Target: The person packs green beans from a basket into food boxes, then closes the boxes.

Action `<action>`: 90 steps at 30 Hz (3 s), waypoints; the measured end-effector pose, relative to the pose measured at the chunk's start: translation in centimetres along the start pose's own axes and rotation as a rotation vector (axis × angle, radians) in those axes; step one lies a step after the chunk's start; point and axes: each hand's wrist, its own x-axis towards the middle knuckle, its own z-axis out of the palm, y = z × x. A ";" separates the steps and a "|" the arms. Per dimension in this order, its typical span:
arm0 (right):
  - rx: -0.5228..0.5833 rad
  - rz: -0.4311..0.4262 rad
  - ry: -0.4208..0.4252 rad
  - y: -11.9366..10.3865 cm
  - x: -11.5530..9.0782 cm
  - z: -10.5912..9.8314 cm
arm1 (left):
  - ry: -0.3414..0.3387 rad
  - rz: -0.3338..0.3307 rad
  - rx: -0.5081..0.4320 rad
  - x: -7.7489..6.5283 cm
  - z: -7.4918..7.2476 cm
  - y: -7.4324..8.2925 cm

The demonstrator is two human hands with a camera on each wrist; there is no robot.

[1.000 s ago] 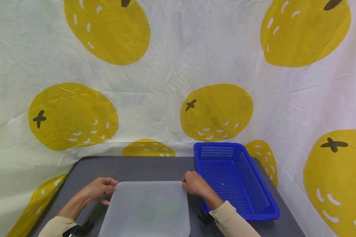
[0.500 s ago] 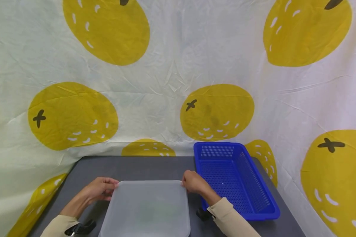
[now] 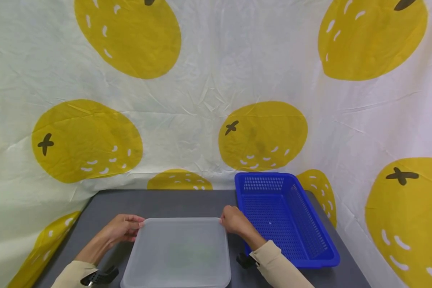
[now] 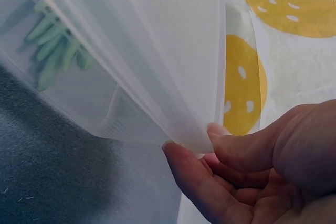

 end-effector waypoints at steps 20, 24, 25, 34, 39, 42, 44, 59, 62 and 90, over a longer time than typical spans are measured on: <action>0.044 -0.056 -0.092 -0.7 -2.5 0.4 | 0.041 -0.072 -0.012 -1.9 0.0 -0.1; -0.002 -0.067 -0.027 -0.6 -2.7 0.9 | 0.057 -0.052 -0.011 -2.1 0.1 -0.2; -0.029 -0.067 -0.002 -0.7 -2.8 1.1 | 0.064 -0.044 -0.005 -2.2 0.2 -0.3; -0.160 -0.123 0.180 -1.4 -5.4 3.9 | 0.146 0.041 0.117 -3.8 2.2 0.4; -0.206 -0.111 0.225 -1.4 -7.0 5.3 | 0.127 0.040 0.186 -5.0 2.9 0.3; -0.203 -0.084 0.208 -1.2 -7.6 6.2 | 0.151 0.073 0.259 -5.6 3.5 0.0; -0.187 -0.069 0.194 -1.1 -7.8 6.9 | 0.195 0.123 0.320 -5.9 4.0 -0.4; -0.166 -0.101 0.290 -0.7 -8.4 8.5 | 0.488 0.155 0.504 -6.1 7.1 -3.8; -0.201 -0.115 0.316 -0.8 -8.3 8.5 | 0.504 0.196 0.604 -6.2 7.4 -3.6; -0.469 -0.549 0.148 -2.1 -8.1 9.8 | 0.055 0.518 1.141 -7.4 11.5 -2.7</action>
